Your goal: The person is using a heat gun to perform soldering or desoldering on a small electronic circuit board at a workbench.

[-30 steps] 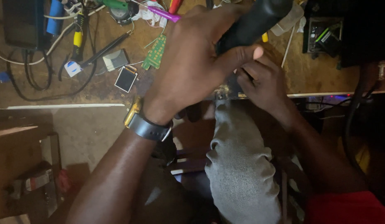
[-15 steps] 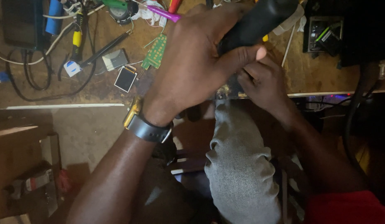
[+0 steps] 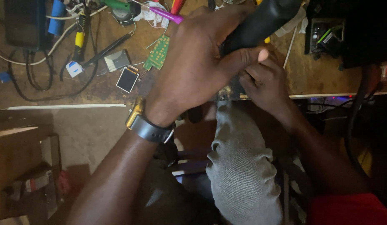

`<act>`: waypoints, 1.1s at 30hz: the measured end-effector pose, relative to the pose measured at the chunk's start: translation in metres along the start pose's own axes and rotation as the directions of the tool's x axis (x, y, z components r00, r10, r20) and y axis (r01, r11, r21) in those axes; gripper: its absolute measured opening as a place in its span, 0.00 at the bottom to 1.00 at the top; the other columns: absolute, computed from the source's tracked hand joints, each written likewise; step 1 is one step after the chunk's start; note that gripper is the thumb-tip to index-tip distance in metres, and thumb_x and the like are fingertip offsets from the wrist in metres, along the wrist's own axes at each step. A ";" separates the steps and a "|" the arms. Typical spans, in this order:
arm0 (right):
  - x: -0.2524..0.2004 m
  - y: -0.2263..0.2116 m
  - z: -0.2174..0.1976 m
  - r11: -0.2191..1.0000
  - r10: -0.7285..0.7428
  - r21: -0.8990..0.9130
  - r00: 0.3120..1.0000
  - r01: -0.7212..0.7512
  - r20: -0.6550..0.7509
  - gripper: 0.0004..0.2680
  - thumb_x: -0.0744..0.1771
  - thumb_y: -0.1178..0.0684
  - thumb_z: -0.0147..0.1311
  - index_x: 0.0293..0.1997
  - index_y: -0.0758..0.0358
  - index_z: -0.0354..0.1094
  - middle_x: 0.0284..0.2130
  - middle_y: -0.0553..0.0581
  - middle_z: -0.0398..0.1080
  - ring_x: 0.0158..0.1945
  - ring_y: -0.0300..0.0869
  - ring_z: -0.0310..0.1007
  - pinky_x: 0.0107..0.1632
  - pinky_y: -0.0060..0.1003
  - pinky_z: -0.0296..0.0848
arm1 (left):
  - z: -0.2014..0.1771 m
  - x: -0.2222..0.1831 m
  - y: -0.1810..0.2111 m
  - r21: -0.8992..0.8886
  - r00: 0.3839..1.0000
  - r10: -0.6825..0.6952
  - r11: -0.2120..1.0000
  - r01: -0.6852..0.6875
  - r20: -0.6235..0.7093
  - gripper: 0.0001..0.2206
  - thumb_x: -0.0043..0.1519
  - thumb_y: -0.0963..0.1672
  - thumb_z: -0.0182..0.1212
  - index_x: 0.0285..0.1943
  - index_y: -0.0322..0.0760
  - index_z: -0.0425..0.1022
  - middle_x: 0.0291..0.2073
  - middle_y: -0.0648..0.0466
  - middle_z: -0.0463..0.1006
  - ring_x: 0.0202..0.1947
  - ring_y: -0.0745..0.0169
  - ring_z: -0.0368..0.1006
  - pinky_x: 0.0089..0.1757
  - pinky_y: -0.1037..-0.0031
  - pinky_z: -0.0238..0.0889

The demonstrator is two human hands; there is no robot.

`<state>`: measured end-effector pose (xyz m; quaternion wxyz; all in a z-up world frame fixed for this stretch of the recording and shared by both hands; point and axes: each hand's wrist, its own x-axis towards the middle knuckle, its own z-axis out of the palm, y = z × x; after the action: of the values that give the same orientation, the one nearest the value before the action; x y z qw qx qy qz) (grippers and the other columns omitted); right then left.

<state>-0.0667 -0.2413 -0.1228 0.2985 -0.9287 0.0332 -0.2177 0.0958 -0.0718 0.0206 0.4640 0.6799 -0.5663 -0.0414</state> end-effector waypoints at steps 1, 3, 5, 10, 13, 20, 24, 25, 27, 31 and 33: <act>0.000 -0.002 -0.001 1.000 -0.009 0.002 1.000 0.009 -0.004 0.05 0.68 0.68 0.51 0.32 0.71 0.63 0.33 0.65 0.63 0.39 0.54 0.63 0.38 0.48 0.60 | 0.000 0.000 0.001 -0.009 1.000 -0.003 1.000 0.003 -0.003 0.16 0.69 0.49 0.69 0.56 0.35 0.77 0.36 0.53 0.80 0.36 0.54 0.73 0.38 0.64 0.60; -0.003 -0.001 0.000 0.999 0.036 0.002 0.999 -0.036 0.019 0.06 0.68 0.67 0.52 0.32 0.70 0.61 0.31 0.63 0.61 0.36 0.51 0.61 0.35 0.47 0.57 | 0.000 -0.001 0.000 -0.013 1.000 0.001 1.000 -0.001 0.005 0.16 0.70 0.50 0.67 0.58 0.35 0.76 0.38 0.53 0.81 0.39 0.52 0.75 0.40 0.63 0.62; -0.005 0.001 0.001 0.997 0.077 -0.001 0.996 -0.077 0.039 0.08 0.69 0.66 0.53 0.31 0.69 0.59 0.30 0.62 0.60 0.33 0.49 0.60 0.32 0.46 0.55 | 0.000 -0.001 0.000 -0.015 1.000 0.009 1.000 -0.009 0.011 0.17 0.71 0.50 0.66 0.61 0.35 0.75 0.41 0.52 0.83 0.41 0.50 0.77 0.42 0.62 0.63; -0.003 0.001 0.002 1.000 0.008 0.013 1.000 -0.008 0.006 0.09 0.70 0.67 0.51 0.30 0.69 0.56 0.28 0.62 0.58 0.33 0.50 0.57 0.32 0.48 0.51 | 0.000 -0.001 0.001 -0.005 0.999 -0.036 0.999 0.036 0.008 0.17 0.69 0.51 0.67 0.57 0.38 0.76 0.42 0.53 0.84 0.42 0.50 0.77 0.42 0.61 0.64; -0.005 0.002 0.002 0.999 0.029 0.028 0.999 -0.030 0.030 0.10 0.69 0.68 0.51 0.29 0.67 0.54 0.27 0.59 0.56 0.31 0.47 0.54 0.32 0.45 0.50 | -0.001 0.000 0.003 -0.037 1.000 -0.021 0.999 0.022 0.007 0.16 0.69 0.51 0.65 0.54 0.35 0.76 0.41 0.52 0.82 0.40 0.50 0.76 0.41 0.62 0.63; -0.002 0.000 0.001 1.000 0.015 0.016 1.000 -0.016 0.009 0.05 0.69 0.67 0.53 0.34 0.71 0.63 0.32 0.64 0.64 0.37 0.53 0.63 0.36 0.47 0.58 | -0.001 0.001 0.003 -0.019 1.000 -0.005 1.000 0.004 -0.012 0.14 0.68 0.51 0.64 0.46 0.36 0.74 0.34 0.53 0.78 0.35 0.51 0.71 0.39 0.61 0.59; -0.003 0.001 0.001 1.000 -0.019 -0.018 1.000 0.019 0.009 0.02 0.68 0.67 0.52 0.37 0.70 0.66 0.33 0.63 0.65 0.37 0.52 0.64 0.35 0.47 0.59 | -0.001 0.001 0.003 -0.034 1.000 -0.010 0.999 0.010 -0.006 0.14 0.68 0.51 0.65 0.48 0.37 0.75 0.37 0.53 0.80 0.37 0.51 0.73 0.40 0.61 0.61; -0.004 0.001 0.001 1.000 -0.010 -0.024 1.000 0.010 0.020 0.04 0.69 0.66 0.52 0.35 0.68 0.64 0.31 0.61 0.63 0.35 0.50 0.61 0.33 0.46 0.56 | -0.001 0.001 0.002 -0.040 1.000 0.006 0.999 -0.006 -0.005 0.14 0.68 0.50 0.66 0.46 0.36 0.74 0.37 0.53 0.79 0.37 0.51 0.73 0.40 0.62 0.60; -0.006 0.002 0.002 0.999 0.015 -0.034 0.999 -0.014 0.029 0.05 0.69 0.65 0.53 0.34 0.68 0.64 0.30 0.61 0.63 0.34 0.49 0.61 0.32 0.46 0.55 | -0.002 0.001 0.003 -0.043 1.000 0.000 0.999 0.000 0.002 0.13 0.68 0.50 0.67 0.47 0.36 0.75 0.36 0.54 0.79 0.36 0.52 0.73 0.40 0.62 0.60; -0.006 0.002 0.002 0.998 0.045 -0.046 0.998 -0.043 0.033 0.05 0.69 0.65 0.53 0.34 0.67 0.63 0.29 0.61 0.62 0.34 0.51 0.61 0.32 0.48 0.55 | 0.000 0.001 0.002 -0.010 1.000 -0.006 1.000 0.006 0.001 0.15 0.67 0.50 0.68 0.39 0.38 0.70 0.28 0.54 0.71 0.32 0.53 0.67 0.35 0.61 0.55; -0.006 0.002 0.002 0.999 0.031 -0.014 0.999 -0.031 0.024 0.07 0.69 0.66 0.53 0.32 0.67 0.61 0.28 0.61 0.60 0.33 0.49 0.59 0.32 0.46 0.54 | -0.001 0.001 0.004 -0.027 1.000 -0.011 1.000 0.011 0.010 0.13 0.67 0.49 0.68 0.43 0.38 0.73 0.29 0.55 0.73 0.32 0.54 0.68 0.36 0.62 0.56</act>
<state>-0.0709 -0.2410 -0.1278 0.2959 -0.9326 0.0453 -0.2016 0.0938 -0.0713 0.0244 0.4701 0.6764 -0.5643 -0.0550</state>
